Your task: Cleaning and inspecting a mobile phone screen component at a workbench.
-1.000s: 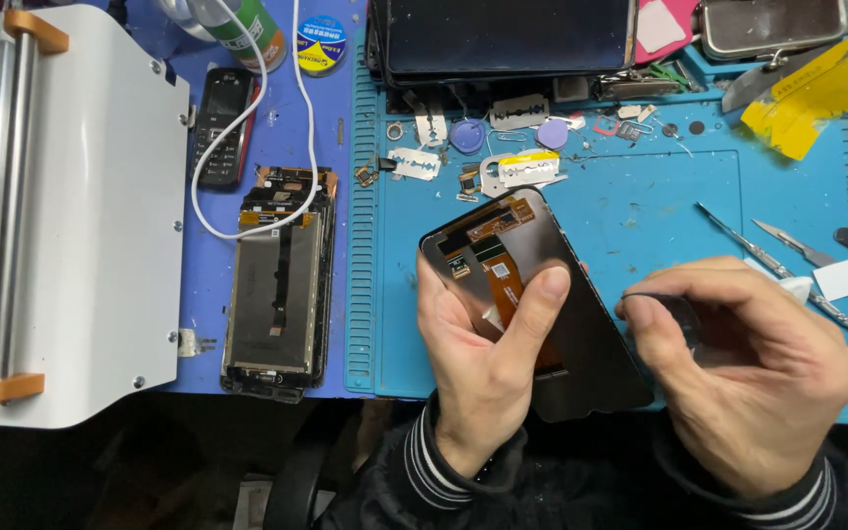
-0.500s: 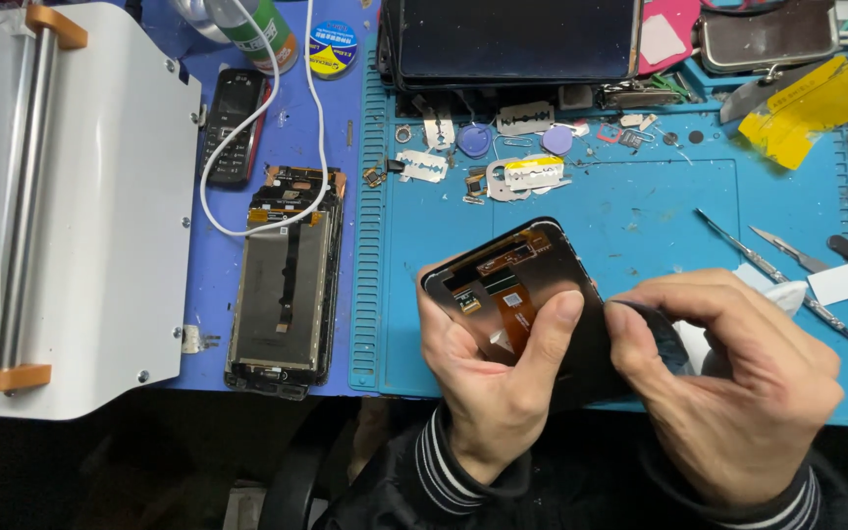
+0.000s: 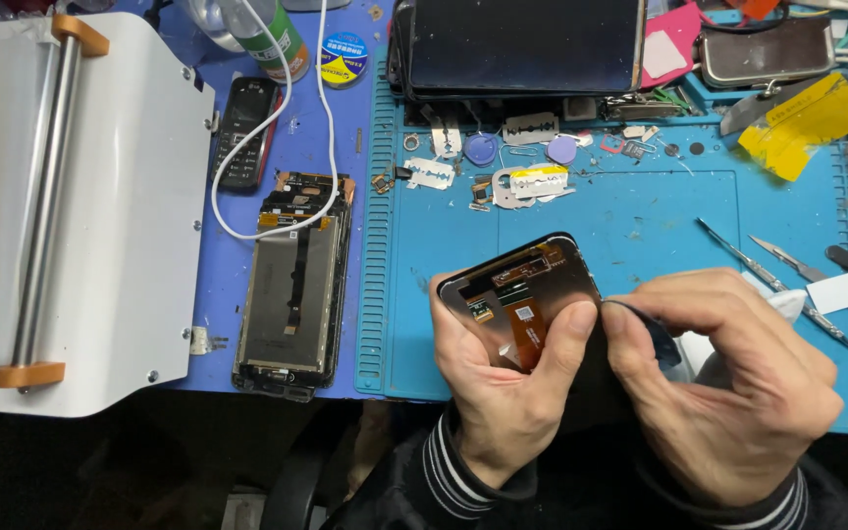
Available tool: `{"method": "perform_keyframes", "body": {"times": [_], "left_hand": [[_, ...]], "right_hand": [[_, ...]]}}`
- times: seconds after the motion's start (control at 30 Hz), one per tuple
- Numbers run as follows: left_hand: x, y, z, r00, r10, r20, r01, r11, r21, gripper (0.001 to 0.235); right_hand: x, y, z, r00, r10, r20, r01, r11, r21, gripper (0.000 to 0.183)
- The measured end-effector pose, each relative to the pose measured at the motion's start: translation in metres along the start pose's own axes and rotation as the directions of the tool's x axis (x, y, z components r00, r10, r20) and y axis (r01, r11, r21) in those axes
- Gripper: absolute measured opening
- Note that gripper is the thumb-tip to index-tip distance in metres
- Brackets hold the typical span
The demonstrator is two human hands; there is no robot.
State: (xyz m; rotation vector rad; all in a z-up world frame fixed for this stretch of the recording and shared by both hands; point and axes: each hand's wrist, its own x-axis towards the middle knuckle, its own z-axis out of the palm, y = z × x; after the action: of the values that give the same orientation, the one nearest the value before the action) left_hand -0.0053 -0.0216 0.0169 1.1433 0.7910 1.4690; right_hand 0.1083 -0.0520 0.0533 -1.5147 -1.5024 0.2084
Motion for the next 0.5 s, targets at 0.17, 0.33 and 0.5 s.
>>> {"method": "perform_keyframes", "body": {"times": [0.17,0.33,0.5], "left_hand": [[-0.0005,-0.0018,-0.0001,1.000,-0.007,-0.021,0.006,0.999,-0.052,0.040],[-0.0017,-0.0003,-0.0001,0.999,-0.009,0.051,0.012,0.997,-0.070,0.040],[0.0055,0.0010,-0.0023,0.999,0.035,-0.008,-0.035,0.999,-0.011,0.036]], "right_hand": [[-0.0055,0.0009,-0.0043,0.998,0.052,0.032,-0.053,0.999,0.013,0.017],[0.0007,-0.0009,-0.0043,1.000,-0.021,-0.004,0.021,1.000,0.021,0.019],[-0.0066,0.0031,-0.0039,0.999,-0.008,0.044,0.007,1.000,0.018,0.020]]}}
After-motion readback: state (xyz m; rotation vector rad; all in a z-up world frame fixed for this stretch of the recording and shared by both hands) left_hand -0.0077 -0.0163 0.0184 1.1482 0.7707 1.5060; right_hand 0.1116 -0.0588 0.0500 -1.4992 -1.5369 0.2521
